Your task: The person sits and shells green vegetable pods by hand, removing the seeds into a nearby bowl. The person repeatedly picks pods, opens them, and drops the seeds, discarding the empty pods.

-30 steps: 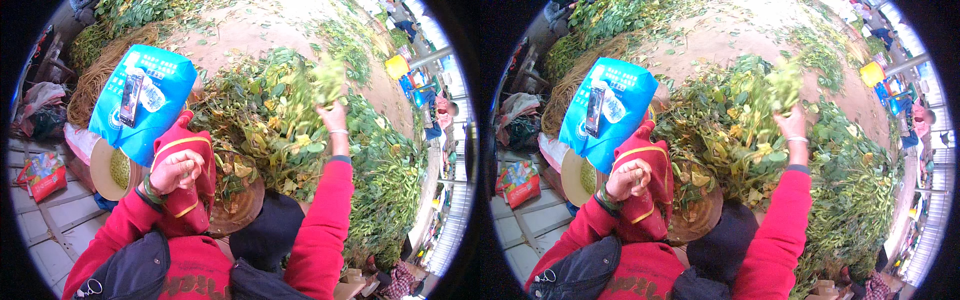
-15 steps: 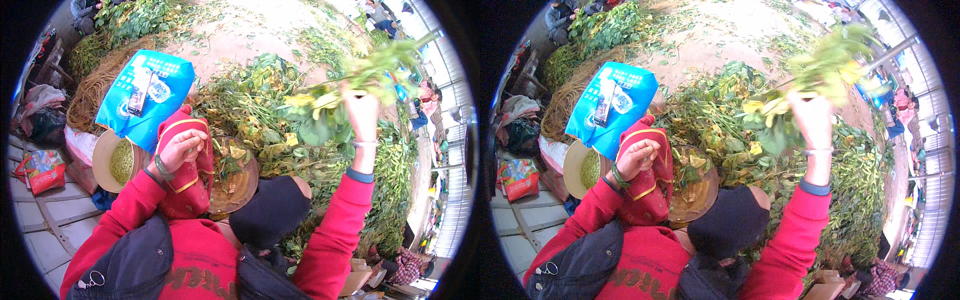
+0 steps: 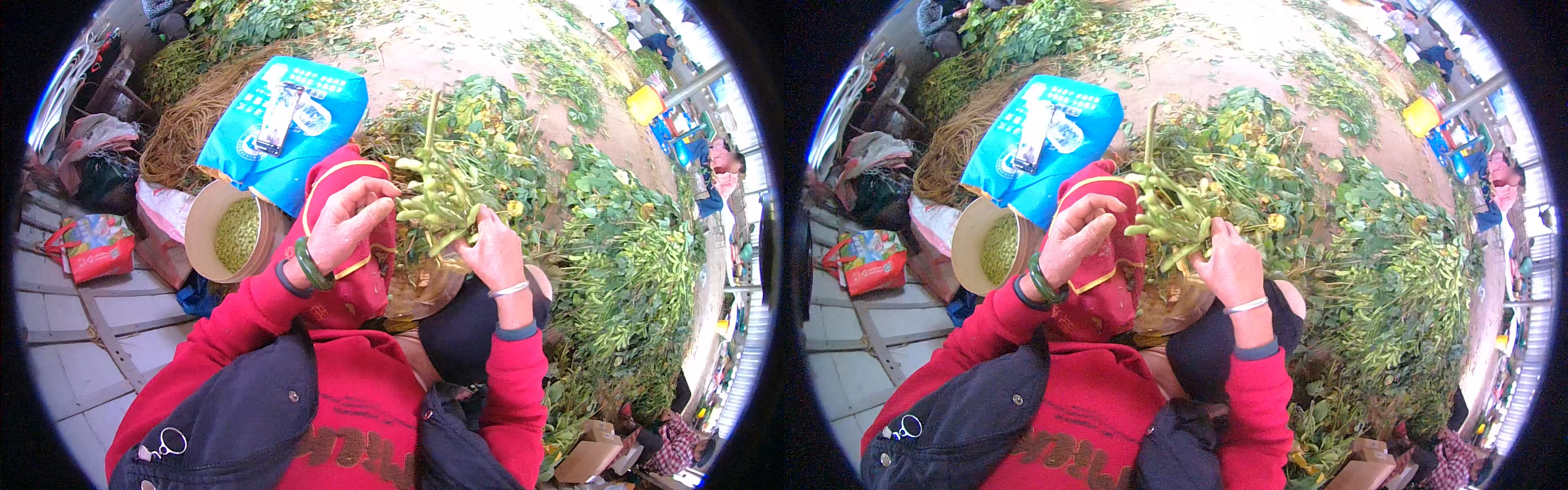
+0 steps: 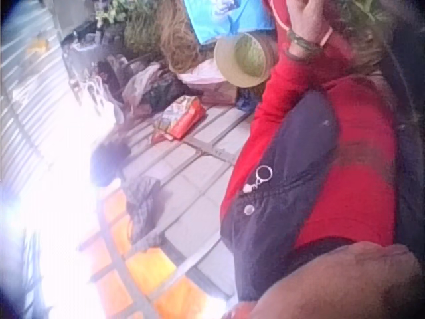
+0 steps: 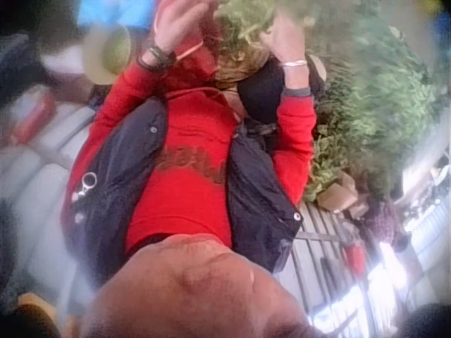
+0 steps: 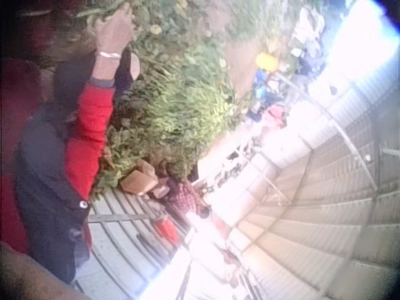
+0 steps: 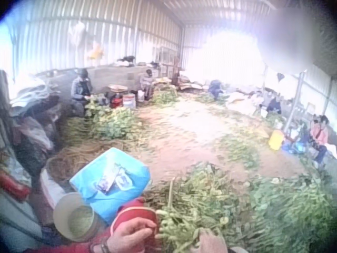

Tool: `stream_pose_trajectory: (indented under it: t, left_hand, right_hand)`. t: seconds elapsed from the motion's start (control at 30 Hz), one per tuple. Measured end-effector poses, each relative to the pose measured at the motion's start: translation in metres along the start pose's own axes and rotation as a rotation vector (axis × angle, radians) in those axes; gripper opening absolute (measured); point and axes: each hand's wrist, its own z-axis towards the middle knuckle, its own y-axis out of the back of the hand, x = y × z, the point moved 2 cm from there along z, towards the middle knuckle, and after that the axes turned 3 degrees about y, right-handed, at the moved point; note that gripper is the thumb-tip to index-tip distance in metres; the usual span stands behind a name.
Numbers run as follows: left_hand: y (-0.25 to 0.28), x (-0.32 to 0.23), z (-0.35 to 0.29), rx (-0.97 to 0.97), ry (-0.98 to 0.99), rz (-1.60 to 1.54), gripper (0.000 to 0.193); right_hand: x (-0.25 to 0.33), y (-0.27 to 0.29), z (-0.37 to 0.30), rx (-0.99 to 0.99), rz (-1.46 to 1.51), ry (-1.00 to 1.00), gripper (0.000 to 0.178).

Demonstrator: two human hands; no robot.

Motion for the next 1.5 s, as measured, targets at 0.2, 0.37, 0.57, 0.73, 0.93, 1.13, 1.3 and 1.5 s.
stream_pose_trajectory:
  t: [0.2, 0.37, 0.57, 0.73, 0.93, 1.13, 1.3, 1.5]
  left_hand:
    - [0.011, 0.005, -0.001, -0.183, -0.07, 0.505, 0.019]
    - [0.022, 0.018, -0.003, -0.215, -0.093, 0.715, 0.016]
    - [0.03, 0.031, -0.011, -0.135, 0.032, 0.812, 0.015]
    - [0.038, 0.053, -0.017, 0.017, 0.113, 1.021, 0.022]
    - [0.035, 0.104, -0.035, 0.175, 0.861, -0.429, 0.024]
    - [0.028, 0.115, -0.035, 0.11, 0.772, -0.617, 0.022]
    - [0.022, 0.115, -0.033, 0.156, 0.742, -0.581, 0.018]
    - [0.012, 0.111, -0.038, 0.153, 0.585, -0.431, 0.015]
  right_hand:
    - [0.033, -0.031, -0.013, 0.08, -0.125, -0.13, 0.048]
    - [0.051, -0.051, -0.018, -0.007, -0.166, -0.216, 0.044]
    - [0.06, -0.066, -0.02, -0.025, -0.176, -0.243, 0.044]
    - [0.06, -0.085, -0.027, -0.036, -0.164, -0.262, 0.043]
    - [0.053, -0.097, -0.031, -0.089, -0.078, -0.224, 0.045]
    - [0.072, -0.067, -0.044, -0.33, 0.28, -0.312, 0.018]
    - [0.089, -0.079, -0.055, 0.021, 0.882, -0.481, 0.03]
    - [0.087, -0.117, -0.06, 0.15, 1.162, -0.532, 0.021]
